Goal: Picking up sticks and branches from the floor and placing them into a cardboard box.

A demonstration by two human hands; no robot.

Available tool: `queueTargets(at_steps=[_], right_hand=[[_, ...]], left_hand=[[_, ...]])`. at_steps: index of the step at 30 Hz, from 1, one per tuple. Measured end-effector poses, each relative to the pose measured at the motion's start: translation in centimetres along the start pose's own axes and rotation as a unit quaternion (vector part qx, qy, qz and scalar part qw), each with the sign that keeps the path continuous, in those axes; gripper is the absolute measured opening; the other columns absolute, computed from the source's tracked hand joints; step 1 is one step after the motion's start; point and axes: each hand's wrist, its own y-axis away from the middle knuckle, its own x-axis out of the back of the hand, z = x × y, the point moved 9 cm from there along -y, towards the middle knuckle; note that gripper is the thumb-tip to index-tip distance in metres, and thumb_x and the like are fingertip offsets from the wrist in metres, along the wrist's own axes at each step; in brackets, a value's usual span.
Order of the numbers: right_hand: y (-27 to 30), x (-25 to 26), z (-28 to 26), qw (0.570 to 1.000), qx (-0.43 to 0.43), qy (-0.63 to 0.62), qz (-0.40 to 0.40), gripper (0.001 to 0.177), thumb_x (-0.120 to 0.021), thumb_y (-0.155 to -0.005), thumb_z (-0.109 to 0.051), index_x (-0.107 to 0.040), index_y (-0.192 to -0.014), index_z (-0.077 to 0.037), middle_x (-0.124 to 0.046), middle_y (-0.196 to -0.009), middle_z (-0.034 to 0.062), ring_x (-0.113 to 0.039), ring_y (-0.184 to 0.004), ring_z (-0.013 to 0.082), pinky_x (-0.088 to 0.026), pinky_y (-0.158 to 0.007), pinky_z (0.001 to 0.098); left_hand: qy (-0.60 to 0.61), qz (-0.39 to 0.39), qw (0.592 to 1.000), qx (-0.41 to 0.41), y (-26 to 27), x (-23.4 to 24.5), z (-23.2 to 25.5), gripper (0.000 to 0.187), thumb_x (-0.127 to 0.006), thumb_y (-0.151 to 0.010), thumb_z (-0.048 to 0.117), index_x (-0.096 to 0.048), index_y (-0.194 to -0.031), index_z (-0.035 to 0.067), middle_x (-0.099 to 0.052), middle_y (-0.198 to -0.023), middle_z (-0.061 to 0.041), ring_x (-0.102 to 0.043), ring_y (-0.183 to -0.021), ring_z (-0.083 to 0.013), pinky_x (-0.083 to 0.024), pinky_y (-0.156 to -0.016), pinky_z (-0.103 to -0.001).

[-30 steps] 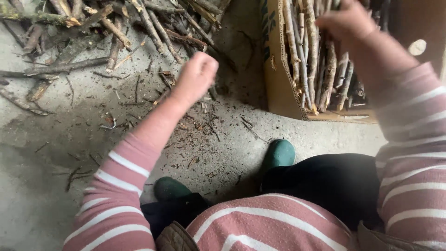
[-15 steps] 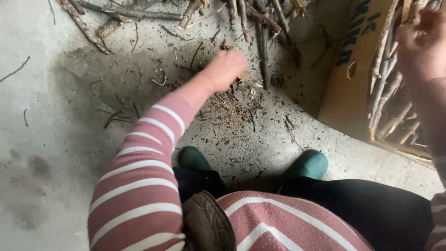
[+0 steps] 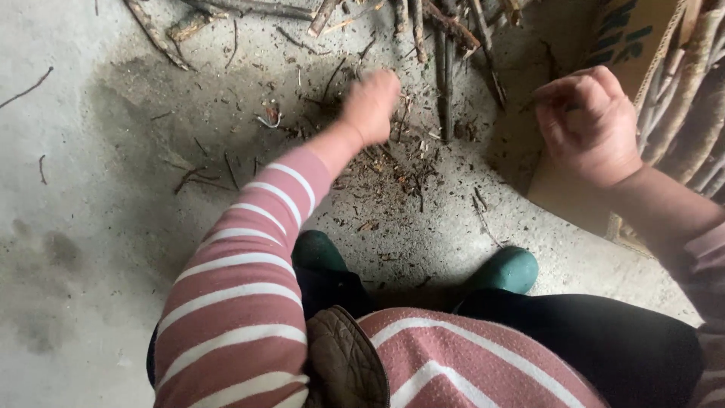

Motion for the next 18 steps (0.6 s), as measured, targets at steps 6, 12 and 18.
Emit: queueTargets(at_steps=[6, 12, 18], right_hand=[[-0.2, -3.0, 1.8, 0.998, -0.034, 0.005, -0.050, 0.017, -0.075, -0.104, 0.001, -0.071, -0.119, -0.005, -0.070, -0.113, 0.0134, -0.063, -0.102, 0.0300, -0.054, -0.091, 0.0425], [0.5, -5.6, 2.0, 0.985, -0.114, -0.040, -0.122, 0.024, -0.076, -0.096, -0.001, -0.070, -0.120, -0.004, -0.066, -0.113, 0.0149, -0.067, -0.100, 0.0277, -0.061, -0.088, 0.0375], [0.6, -7.7, -1.0, 0.935, -0.240, -0.053, -0.255, 0.024, -0.069, -0.097, -0.013, -0.070, -0.121, -0.011, -0.067, -0.119, 0.0122, -0.067, -0.108, 0.0286, -0.060, -0.097, 0.0377]], left_hand=[[0.060, -0.036, 0.998, 0.002, 0.1, -1.2, -2.8, 0.057, -0.068, -0.075, -0.009, -0.053, -0.128, 0.002, -0.057, -0.120, -0.016, -0.056, -0.112, -0.0286, -0.050, -0.104, -0.045], [0.029, -0.018, 0.999, -0.038, -0.9, -5.6, -1.8, 0.039, -0.068, -0.080, -0.008, -0.065, -0.118, -0.001, -0.058, -0.125, -0.018, -0.053, -0.124, -0.0297, -0.038, -0.116, -0.050], [-0.015, -0.016, 1.000, 0.012, -1.2, -6.3, -3.8, 0.031, -0.071, -0.086, 0.003, -0.064, -0.116, 0.006, -0.062, -0.125, -0.022, -0.049, -0.126, -0.0344, -0.038, -0.110, -0.050]])
